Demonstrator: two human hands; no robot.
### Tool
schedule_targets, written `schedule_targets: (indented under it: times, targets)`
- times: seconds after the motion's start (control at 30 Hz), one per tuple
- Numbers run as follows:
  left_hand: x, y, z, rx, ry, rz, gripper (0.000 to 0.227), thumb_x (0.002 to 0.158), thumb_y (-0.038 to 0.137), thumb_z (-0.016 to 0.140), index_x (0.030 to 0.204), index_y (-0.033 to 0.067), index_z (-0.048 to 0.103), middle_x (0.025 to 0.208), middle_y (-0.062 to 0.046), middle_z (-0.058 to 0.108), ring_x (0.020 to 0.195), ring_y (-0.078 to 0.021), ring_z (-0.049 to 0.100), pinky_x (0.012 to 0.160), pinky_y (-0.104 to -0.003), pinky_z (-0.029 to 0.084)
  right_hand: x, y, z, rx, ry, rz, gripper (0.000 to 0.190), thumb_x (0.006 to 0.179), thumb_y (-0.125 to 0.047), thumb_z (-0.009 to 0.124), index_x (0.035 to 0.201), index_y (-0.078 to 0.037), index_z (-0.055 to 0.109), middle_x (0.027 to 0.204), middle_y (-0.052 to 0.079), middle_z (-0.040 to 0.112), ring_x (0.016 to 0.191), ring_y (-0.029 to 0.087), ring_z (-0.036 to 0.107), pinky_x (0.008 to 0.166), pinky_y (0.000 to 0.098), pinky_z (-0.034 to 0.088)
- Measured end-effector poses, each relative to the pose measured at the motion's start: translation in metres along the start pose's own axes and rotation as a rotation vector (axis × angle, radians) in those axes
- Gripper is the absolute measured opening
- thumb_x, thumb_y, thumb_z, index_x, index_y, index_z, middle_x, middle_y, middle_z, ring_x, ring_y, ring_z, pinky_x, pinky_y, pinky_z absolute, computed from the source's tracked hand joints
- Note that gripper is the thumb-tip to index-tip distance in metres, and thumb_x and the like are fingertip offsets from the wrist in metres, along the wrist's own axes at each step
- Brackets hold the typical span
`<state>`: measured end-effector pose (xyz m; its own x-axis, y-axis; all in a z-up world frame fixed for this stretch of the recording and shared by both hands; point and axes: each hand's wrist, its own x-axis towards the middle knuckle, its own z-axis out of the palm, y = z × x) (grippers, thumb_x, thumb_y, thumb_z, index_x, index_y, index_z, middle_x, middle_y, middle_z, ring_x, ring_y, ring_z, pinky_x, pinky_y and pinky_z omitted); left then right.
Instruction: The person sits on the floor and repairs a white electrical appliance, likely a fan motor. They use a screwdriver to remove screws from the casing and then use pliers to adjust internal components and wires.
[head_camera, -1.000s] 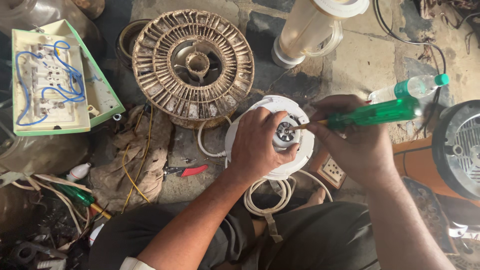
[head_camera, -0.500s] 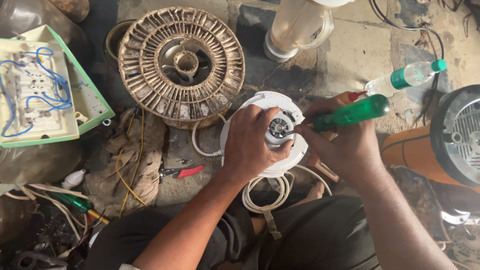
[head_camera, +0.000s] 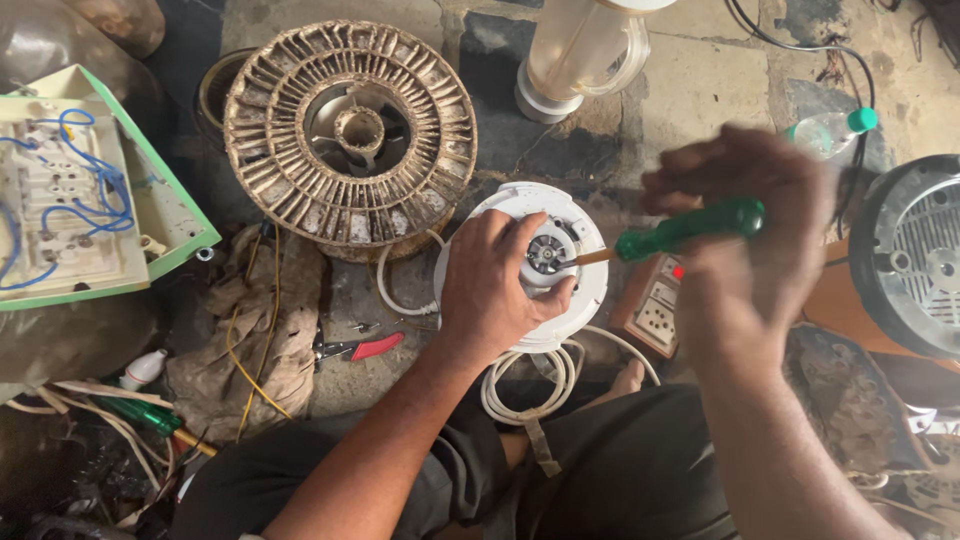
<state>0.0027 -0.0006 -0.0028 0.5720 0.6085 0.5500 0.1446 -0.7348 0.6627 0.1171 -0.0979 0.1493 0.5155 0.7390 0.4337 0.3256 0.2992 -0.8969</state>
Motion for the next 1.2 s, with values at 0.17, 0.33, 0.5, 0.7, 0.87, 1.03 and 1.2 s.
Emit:
schedule_targets:
  times: [0.17, 0.33, 0.5, 0.7, 0.87, 1.03, 1.2]
  targets:
    - [0.003, 0.002, 0.0, 0.016, -0.003, -0.006, 0.071, 0.073, 0.035, 0.088, 0.131, 0.0072, 0.057, 0.116, -0.015, 0.055, 0.115, -0.0371, 0.056, 0.102, -0.053, 0.045, 0.004, 0.019, 0.007, 0.203, 0.063, 0.062, 0.047, 0.114, -0.04, 0.06, 0.089, 0.0, 0.051, 0.081, 0.011, 0.054, 0.067, 0.017, 0.054, 0.064, 0.0311, 0.05]
    - [-0.001, 0.0, 0.003, -0.01, 0.025, 0.014, 0.07, 0.074, 0.034, 0.087, 0.132, 0.0078, 0.057, 0.117, -0.013, 0.056, 0.116, -0.0368, 0.057, 0.105, -0.052, 0.045, 0.004, 0.046, 0.004, 0.412, -0.053, 0.076, 0.051, 0.119, -0.038, 0.056, 0.083, -0.002, 0.045, 0.07, 0.011, 0.049, 0.059, 0.017, 0.042, 0.057, 0.0295, 0.039]
    - [0.005, 0.003, -0.001, -0.02, -0.019, -0.003, 0.069, 0.074, 0.033, 0.088, 0.131, 0.0064, 0.059, 0.116, -0.015, 0.057, 0.111, -0.037, 0.057, 0.1, -0.05, 0.046, 0.018, 0.033, -0.009, 0.538, -0.187, 0.163, 0.047, 0.114, -0.038, 0.052, 0.087, 0.0, 0.053, 0.079, 0.013, 0.053, 0.066, 0.02, 0.046, 0.062, 0.0331, 0.042]
    - [0.001, 0.002, 0.002, -0.008, 0.008, 0.005, 0.07, 0.072, 0.034, 0.087, 0.13, 0.007, 0.059, 0.116, -0.015, 0.056, 0.113, -0.038, 0.057, 0.101, -0.052, 0.046, 0.002, 0.028, 0.008, 0.278, -0.212, 0.054, 0.058, 0.107, -0.053, 0.051, 0.084, 0.0, 0.055, 0.076, 0.014, 0.057, 0.06, 0.018, 0.046, 0.059, 0.0295, 0.04]
    - [0.002, 0.001, 0.001, -0.012, -0.007, -0.005, 0.069, 0.073, 0.034, 0.088, 0.13, 0.0071, 0.059, 0.117, -0.015, 0.056, 0.114, -0.0379, 0.057, 0.102, -0.052, 0.045, -0.001, 0.039, 0.016, 0.226, 0.109, 0.113, 0.05, 0.118, -0.04, 0.045, 0.09, 0.001, 0.049, 0.074, 0.014, 0.052, 0.06, 0.021, 0.044, 0.059, 0.0325, 0.04]
    - [0.003, 0.002, 0.0, -0.014, 0.006, 0.0, 0.069, 0.072, 0.033, 0.087, 0.129, 0.0068, 0.059, 0.119, -0.015, 0.056, 0.115, -0.038, 0.057, 0.103, -0.052, 0.045, 0.006, 0.048, 0.002, 0.497, -0.173, 0.054, 0.056, 0.118, -0.046, 0.041, 0.089, 0.001, 0.051, 0.07, 0.013, 0.051, 0.056, 0.017, 0.041, 0.057, 0.0315, 0.038]
    - [0.0, 0.0, 0.001, -0.003, 0.015, 0.013, 0.069, 0.072, 0.033, 0.088, 0.129, 0.0069, 0.058, 0.117, -0.015, 0.056, 0.115, -0.0384, 0.057, 0.103, -0.053, 0.044, -0.002, 0.048, 0.003, 0.554, -0.128, 0.029, 0.055, 0.121, -0.043, 0.043, 0.09, 0.001, 0.055, 0.07, 0.01, 0.052, 0.06, 0.018, 0.044, 0.063, 0.0327, 0.04]
